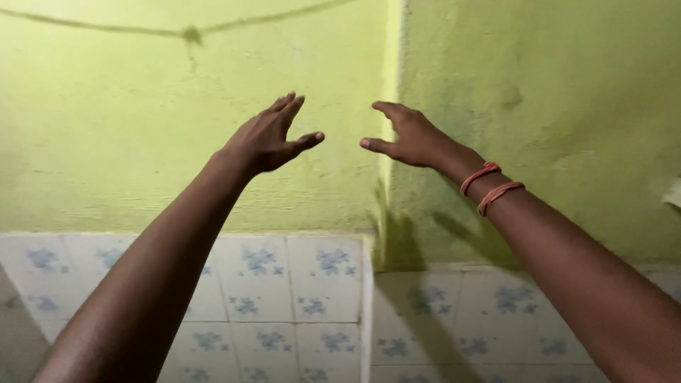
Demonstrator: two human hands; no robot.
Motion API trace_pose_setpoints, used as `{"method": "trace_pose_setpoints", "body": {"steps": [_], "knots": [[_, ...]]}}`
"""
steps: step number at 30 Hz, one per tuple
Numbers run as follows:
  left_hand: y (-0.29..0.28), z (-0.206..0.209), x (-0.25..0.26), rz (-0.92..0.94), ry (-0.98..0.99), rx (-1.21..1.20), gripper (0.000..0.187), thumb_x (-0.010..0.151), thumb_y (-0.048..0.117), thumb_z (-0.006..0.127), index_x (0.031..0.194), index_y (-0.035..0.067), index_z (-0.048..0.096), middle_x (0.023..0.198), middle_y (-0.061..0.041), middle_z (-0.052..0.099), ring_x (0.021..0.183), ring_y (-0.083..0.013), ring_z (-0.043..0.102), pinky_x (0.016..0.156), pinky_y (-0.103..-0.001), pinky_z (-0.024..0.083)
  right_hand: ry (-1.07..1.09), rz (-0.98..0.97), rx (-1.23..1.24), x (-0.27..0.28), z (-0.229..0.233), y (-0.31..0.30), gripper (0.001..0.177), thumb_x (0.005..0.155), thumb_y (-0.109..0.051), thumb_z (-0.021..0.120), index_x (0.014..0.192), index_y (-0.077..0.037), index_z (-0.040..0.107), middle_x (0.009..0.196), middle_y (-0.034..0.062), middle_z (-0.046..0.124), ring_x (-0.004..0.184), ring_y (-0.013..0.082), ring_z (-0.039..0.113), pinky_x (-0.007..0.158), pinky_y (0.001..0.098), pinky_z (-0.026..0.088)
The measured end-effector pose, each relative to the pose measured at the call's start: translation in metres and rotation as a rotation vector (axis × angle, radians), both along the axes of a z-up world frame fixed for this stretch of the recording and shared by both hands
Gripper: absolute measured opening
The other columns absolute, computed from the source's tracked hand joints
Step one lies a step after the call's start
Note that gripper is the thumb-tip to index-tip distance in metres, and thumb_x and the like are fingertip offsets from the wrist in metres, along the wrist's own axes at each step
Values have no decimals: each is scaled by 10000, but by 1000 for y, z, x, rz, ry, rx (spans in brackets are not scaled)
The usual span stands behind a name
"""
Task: The person cleans a yellow plastic container with a red cloth, then places it on a shelf. They also retrieve a small basket from the wall, place it on the floor, and clean a pink toothbrush with the same cloth.
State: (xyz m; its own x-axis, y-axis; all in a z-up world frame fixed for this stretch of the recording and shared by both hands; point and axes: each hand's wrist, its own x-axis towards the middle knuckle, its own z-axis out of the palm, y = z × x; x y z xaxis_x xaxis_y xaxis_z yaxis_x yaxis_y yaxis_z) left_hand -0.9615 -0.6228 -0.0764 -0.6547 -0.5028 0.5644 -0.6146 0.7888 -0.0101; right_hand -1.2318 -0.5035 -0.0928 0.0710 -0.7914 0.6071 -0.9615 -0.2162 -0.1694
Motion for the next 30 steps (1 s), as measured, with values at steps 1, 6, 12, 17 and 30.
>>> {"method": "trace_pose_setpoints", "body": {"steps": [1,6,12,17,30], "knots": [[4,2,-14,-11,11,13,1069,864,824,434,1608,88,222,1673,-145,223,1525,-326,254,1201,-504,292,-2,6,-11,-7,2,6,910,861,-604,704,1509,-28,428,1511,239,487,1389,379,504,1107,496,447],[24,17,-75,-92,90,39,1076,850,840,429,1621,114,236,1680,-132,258,1481,-360,376,1184,-549,356,25,-1,-116,-51,14,37,803,890,-553,713,1472,-44,496,1491,225,527,1354,383,534,1093,502,462],[45,37,-124,-213,132,-100,1105,829,838,463,1612,98,217,1703,-137,158,1470,-354,352,1149,-563,351,56,-95,-129,-92,27,72,794,895,-552,715,1469,-48,501,1487,217,529,1359,380,522,1088,507,450],[63,39,-162,-266,132,-215,1095,867,856,460,1618,87,247,1707,-148,155,1563,-326,193,1224,-548,259,44,-154,-117,-122,27,101,810,889,-573,709,1462,-38,507,1489,216,530,1368,374,521,1097,499,449],[123,13,-286,-379,97,-246,1153,816,902,402,1613,88,222,1708,-147,97,1559,-310,104,1231,-539,138,80,-328,-106,-239,-2,198,817,883,-594,692,1421,1,535,1464,242,538,1361,391,516,1111,497,431]]}}
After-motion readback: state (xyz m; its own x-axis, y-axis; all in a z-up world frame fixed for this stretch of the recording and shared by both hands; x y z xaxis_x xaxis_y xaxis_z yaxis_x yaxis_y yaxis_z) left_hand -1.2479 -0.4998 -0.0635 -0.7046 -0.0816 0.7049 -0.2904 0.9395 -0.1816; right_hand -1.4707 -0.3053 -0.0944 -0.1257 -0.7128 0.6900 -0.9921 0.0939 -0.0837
